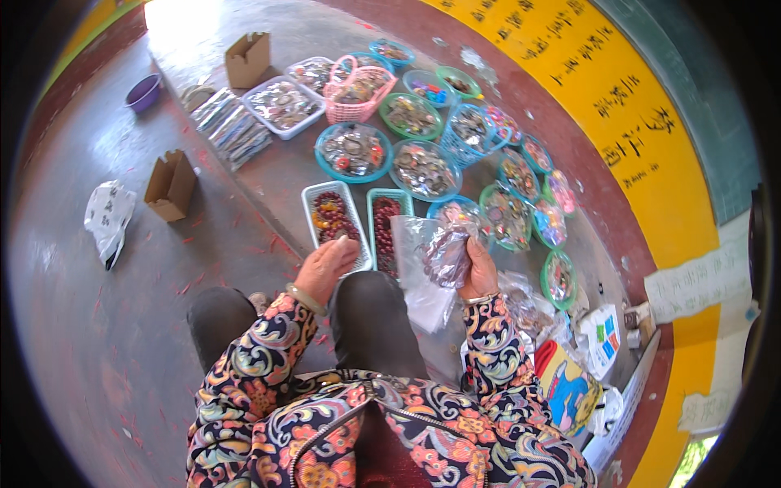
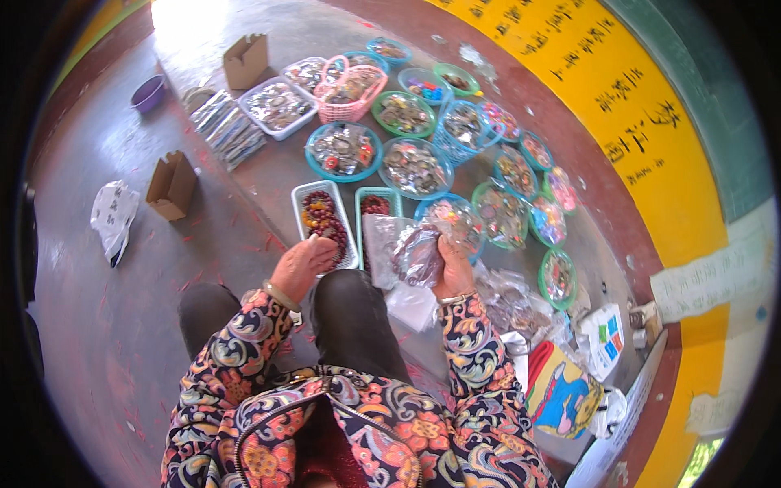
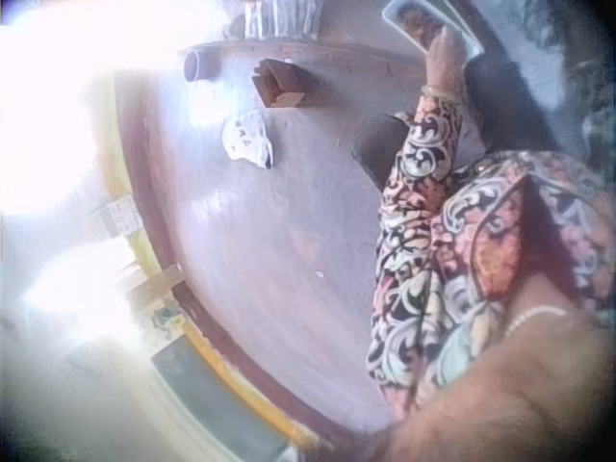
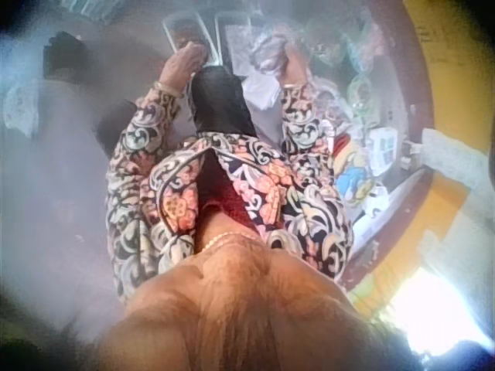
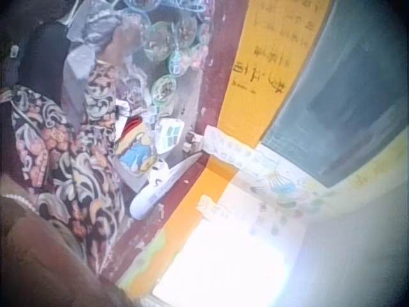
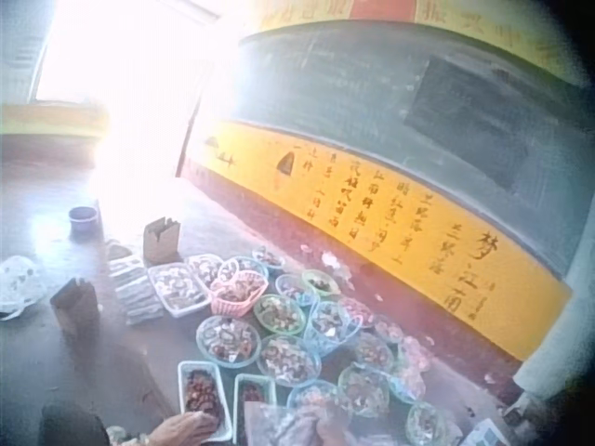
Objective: The person sits on the floor and packs small beaded bracelets into clear plastic bags. They pick up bracelets from a white basket, place them into bags, and set the filled bags aside. The workspace includes multiple baskets of beads and packaged items.
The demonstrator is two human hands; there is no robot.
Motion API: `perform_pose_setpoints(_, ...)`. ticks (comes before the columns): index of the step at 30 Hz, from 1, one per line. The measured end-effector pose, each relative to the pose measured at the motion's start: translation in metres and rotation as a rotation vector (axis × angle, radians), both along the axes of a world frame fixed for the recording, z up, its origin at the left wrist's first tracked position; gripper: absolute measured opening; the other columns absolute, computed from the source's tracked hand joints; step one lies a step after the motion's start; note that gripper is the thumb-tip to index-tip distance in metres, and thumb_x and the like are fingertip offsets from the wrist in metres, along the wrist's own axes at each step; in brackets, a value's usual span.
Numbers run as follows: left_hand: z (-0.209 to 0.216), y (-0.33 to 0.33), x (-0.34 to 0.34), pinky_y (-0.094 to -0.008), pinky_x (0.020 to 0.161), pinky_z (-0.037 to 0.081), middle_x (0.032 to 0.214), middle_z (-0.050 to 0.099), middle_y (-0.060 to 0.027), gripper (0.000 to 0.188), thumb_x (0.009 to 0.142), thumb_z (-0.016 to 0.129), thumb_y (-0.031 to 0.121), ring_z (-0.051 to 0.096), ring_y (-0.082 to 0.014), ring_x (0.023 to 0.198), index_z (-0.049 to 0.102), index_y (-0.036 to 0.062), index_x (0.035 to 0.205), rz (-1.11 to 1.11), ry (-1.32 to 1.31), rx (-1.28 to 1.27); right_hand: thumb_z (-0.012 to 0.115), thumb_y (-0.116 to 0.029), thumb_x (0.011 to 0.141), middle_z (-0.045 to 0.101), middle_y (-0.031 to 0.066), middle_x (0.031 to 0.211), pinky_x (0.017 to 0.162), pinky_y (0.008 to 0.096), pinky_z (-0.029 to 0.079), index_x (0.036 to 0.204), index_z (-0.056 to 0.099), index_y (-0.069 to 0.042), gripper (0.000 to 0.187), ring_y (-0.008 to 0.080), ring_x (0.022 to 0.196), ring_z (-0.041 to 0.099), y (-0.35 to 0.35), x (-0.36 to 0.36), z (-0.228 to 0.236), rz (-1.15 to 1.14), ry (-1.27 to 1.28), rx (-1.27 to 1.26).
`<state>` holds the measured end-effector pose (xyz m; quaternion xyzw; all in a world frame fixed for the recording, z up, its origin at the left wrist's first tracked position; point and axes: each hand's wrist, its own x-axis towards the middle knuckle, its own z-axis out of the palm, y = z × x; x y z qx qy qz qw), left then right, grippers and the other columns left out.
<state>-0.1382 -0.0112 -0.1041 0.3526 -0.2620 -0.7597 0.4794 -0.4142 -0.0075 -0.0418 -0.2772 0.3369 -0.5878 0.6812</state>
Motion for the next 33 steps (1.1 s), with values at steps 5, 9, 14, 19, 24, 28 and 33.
perform_pose_setpoints(5,0.04,0.011,0.007,-0.0374,0.088,0.042,0.115,0.053,-0.0114,0.045,0.089,0.049,0.034,0.053,-0.0208,0.102,0.046,0.0002,0.119,-0.25,0.701,0.013,0.049,-0.026,0.09,0.059,0.0103,0.103,0.083,0.038,0.047,0.109,0.052,-0.002,0.031,0.023,0.092,0.058,-0.008,0.068,0.014,0.17,-0.055,0.012)
perform_pose_setpoints(9,0.026,0.013,0.024,-0.0417,0.084,0.046,0.112,0.056,-0.0142,0.043,0.088,0.05,0.029,0.055,-0.0234,0.102,0.047,-0.0004,0.12,-0.186,0.306,-0.002,0.046,-0.022,0.091,0.059,0.0103,0.104,0.084,0.0383,0.047,0.109,0.053,-0.001,0.028,0.0228,0.094,0.058,-0.009,0.086,-0.004,0.119,0.09,0.073)
perform_pose_setpoints(14,0.014,0.011,0.017,-0.0313,0.073,0.05,0.093,0.061,-0.0093,0.023,0.087,0.052,0.015,0.061,-0.0175,0.083,0.057,-0.0021,0.102,-0.138,0.171,0.058,0.043,-0.023,0.093,0.059,0.01,0.103,0.081,0.0319,0.048,0.109,0.052,0.0,0.03,0.0186,0.092,0.059,0.001,0.072,-0.014,0.056,0.193,0.096)
perform_pose_setpoints(19,-0.004,0.011,0.013,-0.034,0.073,0.053,0.088,0.063,-0.0117,0.018,0.087,0.052,0.009,0.063,-0.0218,0.079,0.058,-0.0056,0.095,-0.076,0.119,0.098,0.043,-0.022,0.093,0.062,0.0083,0.094,0.072,0.0301,0.05,0.103,0.056,0.001,0.028,0.0177,0.082,0.061,0.005,0.066,-0.013,0.021,0.416,0.093)
perform_pose_setpoints(24,-0.003,0.011,0.013,-0.0375,0.078,0.051,0.092,0.062,-0.0137,0.019,0.087,0.051,0.011,0.061,-0.024,0.087,0.058,-0.0056,0.095,-0.025,0.226,0.089,0.048,-0.021,0.092,0.062,0.0064,0.082,0.064,0.0248,0.046,0.091,0.061,0.001,0.026,0.0135,0.072,0.058,0.007,0.067,-0.004,-0.185,1.289,-0.287)
perform_pose_setpoints(28,-0.006,0.013,0.015,-0.0409,0.086,0.045,0.097,0.06,-0.0145,0.027,0.087,0.05,0.018,0.058,-0.0263,0.094,0.056,-0.0047,0.101,-0.072,0.496,0.048,0.054,-0.018,0.088,0.052,0.0075,0.066,0.053,0.0295,0.037,0.084,0.06,0.001,0.02,0.0137,0.057,0.047,0.009,0.08,0.024,-0.211,1.358,-0.519)
perform_pose_setpoints(33,0.0,0.02,0.012,-0.0428,0.093,0.039,0.107,0.057,-0.0155,0.04,0.084,0.052,0.024,0.054,-0.0277,0.102,0.05,-0.0026,0.112,-0.263,0.849,0.017,0.06,-0.014,0.084,0.044,0.0038,0.057,0.047,0.0264,0.031,0.07,0.053,0.003,0.023,0.011,0.051,0.036,0.012,0.11,0.059,-0.15,1.254,-0.564)
